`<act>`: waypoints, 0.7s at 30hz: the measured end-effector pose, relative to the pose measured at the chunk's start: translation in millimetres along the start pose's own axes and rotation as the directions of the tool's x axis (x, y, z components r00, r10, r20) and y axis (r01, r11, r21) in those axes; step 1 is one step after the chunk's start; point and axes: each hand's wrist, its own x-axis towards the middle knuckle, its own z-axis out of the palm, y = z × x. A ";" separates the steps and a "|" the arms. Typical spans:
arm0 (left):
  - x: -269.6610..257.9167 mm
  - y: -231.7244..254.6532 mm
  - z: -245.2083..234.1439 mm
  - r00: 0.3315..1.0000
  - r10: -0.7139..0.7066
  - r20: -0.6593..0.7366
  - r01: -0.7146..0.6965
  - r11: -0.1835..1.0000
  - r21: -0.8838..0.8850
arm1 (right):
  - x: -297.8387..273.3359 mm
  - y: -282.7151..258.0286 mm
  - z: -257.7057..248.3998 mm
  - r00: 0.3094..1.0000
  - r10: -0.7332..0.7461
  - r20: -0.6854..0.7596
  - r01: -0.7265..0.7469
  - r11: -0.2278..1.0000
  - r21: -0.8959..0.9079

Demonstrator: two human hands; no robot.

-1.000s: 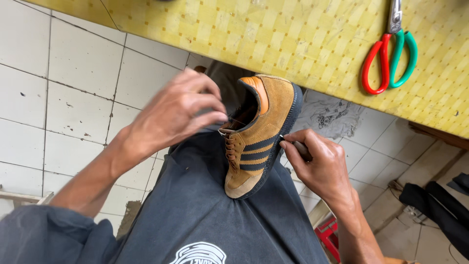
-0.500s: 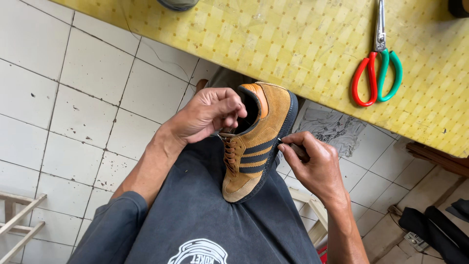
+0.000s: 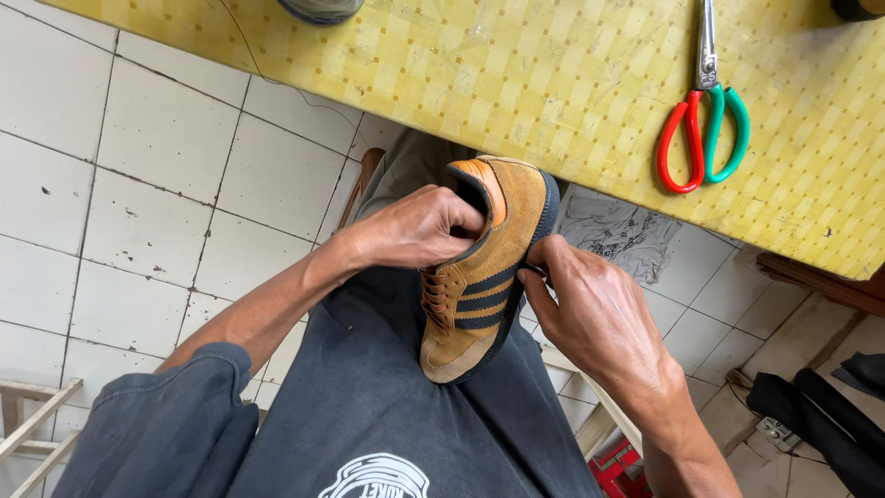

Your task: The person is sewing the sole of a tan and black sneaker using a needle and thread. They hold the shoe steady with their left hand while repeatedly pushing the needle through the sole and pulling the thread tight with their right hand.

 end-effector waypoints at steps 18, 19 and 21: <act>3.4 42.6 -8.1 0.982 -0.113 0.152 0.100 0.991 0.085 | 9.6 43.5 25.3 0.992 -0.118 -0.046 0.125 0.968 0.215; 4.9 45.6 -8.0 0.982 -0.113 0.154 0.101 0.991 0.083 | 7.9 45.2 28.0 0.992 -0.117 -0.044 0.123 0.969 0.215; 7.6 51.6 -9.3 0.983 -0.085 0.162 0.069 0.993 0.101 | 6.4 48.2 33.6 0.975 -0.131 -0.182 0.158 0.977 0.143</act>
